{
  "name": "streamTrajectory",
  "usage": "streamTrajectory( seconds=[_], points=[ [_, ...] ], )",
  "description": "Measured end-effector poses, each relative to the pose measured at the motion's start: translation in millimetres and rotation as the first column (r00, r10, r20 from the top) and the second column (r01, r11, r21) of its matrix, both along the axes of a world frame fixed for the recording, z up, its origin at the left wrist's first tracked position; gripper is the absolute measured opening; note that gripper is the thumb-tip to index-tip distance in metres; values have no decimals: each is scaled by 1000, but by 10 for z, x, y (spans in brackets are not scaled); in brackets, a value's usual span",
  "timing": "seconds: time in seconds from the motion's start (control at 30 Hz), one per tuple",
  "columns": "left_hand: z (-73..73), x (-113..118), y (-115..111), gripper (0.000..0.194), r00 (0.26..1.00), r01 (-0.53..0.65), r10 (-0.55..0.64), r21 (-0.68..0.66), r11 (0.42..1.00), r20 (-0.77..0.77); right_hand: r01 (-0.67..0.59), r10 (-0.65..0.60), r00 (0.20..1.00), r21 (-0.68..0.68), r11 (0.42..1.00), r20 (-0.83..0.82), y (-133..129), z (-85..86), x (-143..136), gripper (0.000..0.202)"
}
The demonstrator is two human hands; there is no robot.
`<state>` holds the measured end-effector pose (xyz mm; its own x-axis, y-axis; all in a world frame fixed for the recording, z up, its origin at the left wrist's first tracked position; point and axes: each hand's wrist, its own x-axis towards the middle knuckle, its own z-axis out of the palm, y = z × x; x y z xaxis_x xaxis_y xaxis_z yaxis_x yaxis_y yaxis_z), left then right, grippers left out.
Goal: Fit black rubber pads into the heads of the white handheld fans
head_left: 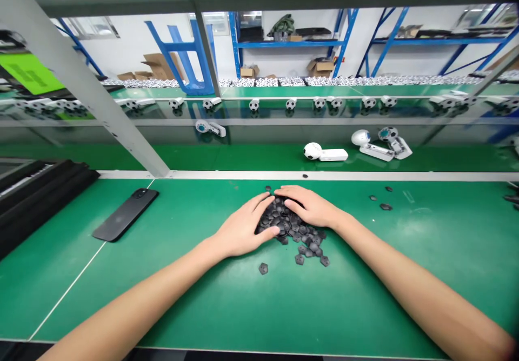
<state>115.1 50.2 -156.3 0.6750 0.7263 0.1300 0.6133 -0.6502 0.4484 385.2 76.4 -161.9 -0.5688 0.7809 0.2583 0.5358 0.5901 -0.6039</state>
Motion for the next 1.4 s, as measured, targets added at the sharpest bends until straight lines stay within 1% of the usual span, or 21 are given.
streamTrajectory(
  seconds=[0.07,0.1,0.17,0.2,0.23,0.3,0.37,0.43,0.5,0.57,0.6,0.63,0.67,0.73,0.77,0.83,0.93,1.03,1.13,1.23,1.4],
  points=[
    [30,28,-145,81,998,53,-53,8,999,15,-44,37,995,-74,996,-94,-85,30,-17,49],
    [34,23,-228,87,998,69,-70,32,997,6,-48,35,990,-101,994,-134,-152,47,-15,50],
    [19,-22,-397,105,996,81,-78,89,993,-39,-29,12,990,-119,992,-144,-333,74,6,53],
    [1,-56,-476,116,996,73,-66,107,992,-66,-11,1,995,-104,995,-101,-440,79,20,59],
    [-22,-89,-542,125,995,57,-47,113,992,-88,0,-3,1000,-81,997,-29,-549,77,33,69],
    [-72,-131,-608,134,994,13,-1,106,994,-113,23,-21,992,-12,1000,125,-734,50,43,96],
    [-114,-116,-554,136,992,-32,44,103,994,-114,76,-87,972,55,996,217,-824,3,20,111],
    [-136,-39,-384,137,992,-57,68,106,993,-103,132,-152,958,98,986,245,-798,-43,-26,113],
    [-132,73,-154,139,995,-18,27,90,996,-98,146,-172,955,123,982,242,-695,-69,-73,109],
    [-101,183,51,138,993,79,-74,54,995,-90,137,-170,958,155,978,230,-580,-67,-103,98],
    [-77,228,123,134,990,125,-122,41,991,-78,137,-174,959,173,975,222,-536,-57,-111,89],
    [-50,264,169,127,985,162,-160,37,986,-62,140,-181,959,191,972,217,-505,-45,-115,79],
    [-21,290,191,115,981,188,-187,40,981,-44,140,-184,960,205,969,212,-487,-31,-116,68],
    [31,321,177,86,974,226,-226,63,972,-22,126,-172,963,216,968,207,-486,-6,-110,47],
    [50,330,157,74,970,245,-244,76,967,-24,112,-158,965,216,970,208,-495,3,-104,40],
    [70,345,122,60,963,270,-265,110,957,-55,88,-137,966,217,972,220,-521,12,-87,32],
    [60,386,134,51,950,303,-283,172,937,-133,83,-150,949,240,967,276,-558,11,-40,31],
    [40,471,198,39,935,334,-293,217,917,-200,114,-209,915,276,954,345,-586,-2,40,26],
    [28,621,247,22,937,323,-279,218,921,-208,159,-266,897,304,939,353,-596,-33,168,19],
    [4,870,275,17,952,292,-263,207,934,-158,215,-285,923,268,939,259,-576,-68,370,17],
    [-32,1449,376,15,978,206,-209,144,968,9,312,-333,937,182,932,100,-482,-49,813,25]
  ],
)
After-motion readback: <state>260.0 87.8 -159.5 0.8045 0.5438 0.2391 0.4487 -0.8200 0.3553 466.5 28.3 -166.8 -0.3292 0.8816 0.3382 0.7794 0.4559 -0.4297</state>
